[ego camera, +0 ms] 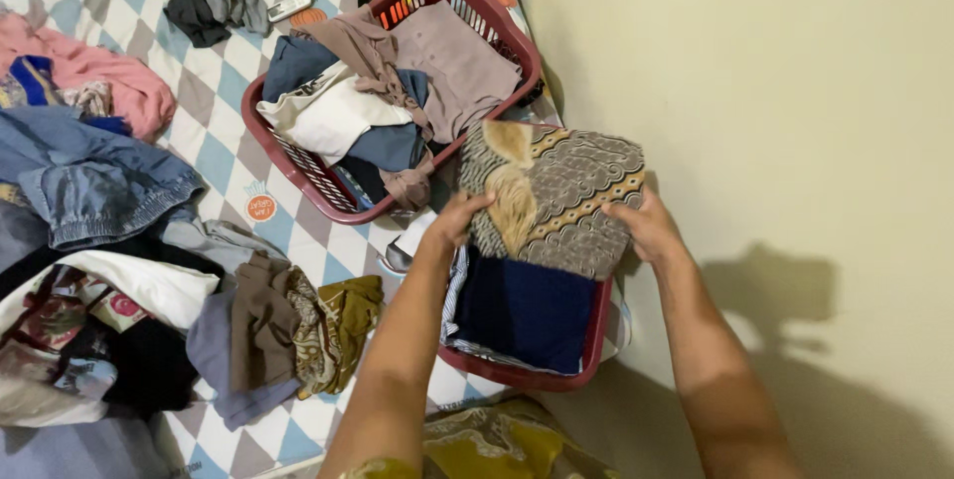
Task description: The person stands at a bed covered with piles of laundry and folds garments one at a time, smoothing and aligning each item by hand. Folded clothes are placed into red plastic laundry baskets on the bed.
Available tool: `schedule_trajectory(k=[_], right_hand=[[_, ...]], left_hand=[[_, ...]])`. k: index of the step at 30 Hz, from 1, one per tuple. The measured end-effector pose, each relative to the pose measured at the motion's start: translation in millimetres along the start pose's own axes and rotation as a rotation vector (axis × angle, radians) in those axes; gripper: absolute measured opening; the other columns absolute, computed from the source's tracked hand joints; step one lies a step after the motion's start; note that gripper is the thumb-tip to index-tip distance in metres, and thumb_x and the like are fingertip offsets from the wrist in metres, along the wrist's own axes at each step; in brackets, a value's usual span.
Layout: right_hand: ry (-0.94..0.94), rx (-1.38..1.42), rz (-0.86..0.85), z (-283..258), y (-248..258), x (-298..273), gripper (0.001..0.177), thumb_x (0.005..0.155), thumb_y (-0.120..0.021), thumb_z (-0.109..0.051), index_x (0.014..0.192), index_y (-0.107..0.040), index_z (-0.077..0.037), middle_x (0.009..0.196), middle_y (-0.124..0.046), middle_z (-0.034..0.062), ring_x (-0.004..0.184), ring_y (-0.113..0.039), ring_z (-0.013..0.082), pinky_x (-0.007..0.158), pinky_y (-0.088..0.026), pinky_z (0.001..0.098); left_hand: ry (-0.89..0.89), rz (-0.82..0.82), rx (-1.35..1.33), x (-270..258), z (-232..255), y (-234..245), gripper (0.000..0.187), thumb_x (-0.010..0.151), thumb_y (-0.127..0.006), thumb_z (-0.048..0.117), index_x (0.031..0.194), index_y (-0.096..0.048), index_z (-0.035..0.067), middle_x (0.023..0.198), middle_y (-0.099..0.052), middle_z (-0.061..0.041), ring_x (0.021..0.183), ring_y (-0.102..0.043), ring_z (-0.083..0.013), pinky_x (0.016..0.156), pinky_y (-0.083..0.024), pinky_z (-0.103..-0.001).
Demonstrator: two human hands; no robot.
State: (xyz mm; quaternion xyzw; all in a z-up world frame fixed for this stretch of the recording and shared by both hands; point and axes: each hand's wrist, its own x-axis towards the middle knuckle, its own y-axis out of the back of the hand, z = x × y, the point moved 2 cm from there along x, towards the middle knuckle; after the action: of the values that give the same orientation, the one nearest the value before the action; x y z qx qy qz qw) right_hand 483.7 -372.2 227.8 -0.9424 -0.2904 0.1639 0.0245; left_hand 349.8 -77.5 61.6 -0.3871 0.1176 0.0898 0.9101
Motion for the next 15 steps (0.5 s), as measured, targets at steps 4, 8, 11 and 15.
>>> schedule_trajectory(k=[4, 8, 11, 15], right_hand=[[-0.035, -0.068, 0.094, 43, 42, 47, 0.058, 0.083, -0.072, 0.002, 0.137, -0.054, -0.003, 0.128, -0.068, 0.0136, 0.115, -0.066, 0.0269, 0.102, -0.054, 0.0424], [-0.009, -0.841, 0.288, 99, 63, 64, 0.089, 0.077, -0.087, -0.015, 0.146, -0.034, 0.002, 0.143, -0.048, 0.0269, 0.13, -0.048, 0.0398, 0.11, -0.039, 0.0455], [0.075, -1.041, 0.329, 140, 45, 58, 0.111, 0.071, -0.09, -0.019, 0.156, -0.019, -0.001, 0.152, -0.034, 0.031, 0.14, -0.035, 0.0445, 0.115, -0.031, 0.0452], [0.182, -0.991, 0.212, 170, 3, 45, 0.105, 0.076, -0.084, -0.019, 0.16, -0.023, -0.004, 0.156, -0.035, 0.0308, 0.146, -0.033, 0.0448, 0.119, -0.031, 0.0463]], left_hand=[[-0.012, 0.085, 0.15, 34, 13, -20, 0.069, 0.085, -0.08, 0.02, 0.144, -0.052, -0.003, 0.134, -0.066, -0.017, 0.115, -0.065, -0.0259, 0.096, -0.054, -0.037], [-0.385, 0.539, 0.881, 37, -10, -11, 0.091, 0.073, -0.09, 0.017, 0.147, -0.04, 0.0, 0.134, -0.063, -0.022, 0.119, -0.062, -0.0287, 0.1, -0.05, -0.039], [-0.58, 0.875, 1.064, 21, -41, -1, 0.097, 0.075, -0.088, 0.017, 0.152, -0.032, -0.002, 0.133, -0.058, -0.03, 0.117, -0.06, -0.0409, 0.098, -0.049, -0.045], [-0.514, 0.873, 0.823, -17, -67, 13, 0.079, 0.088, -0.07, 0.011, 0.158, -0.033, 0.008, 0.13, -0.065, -0.02, 0.104, -0.07, -0.0308, 0.093, -0.055, -0.04]])
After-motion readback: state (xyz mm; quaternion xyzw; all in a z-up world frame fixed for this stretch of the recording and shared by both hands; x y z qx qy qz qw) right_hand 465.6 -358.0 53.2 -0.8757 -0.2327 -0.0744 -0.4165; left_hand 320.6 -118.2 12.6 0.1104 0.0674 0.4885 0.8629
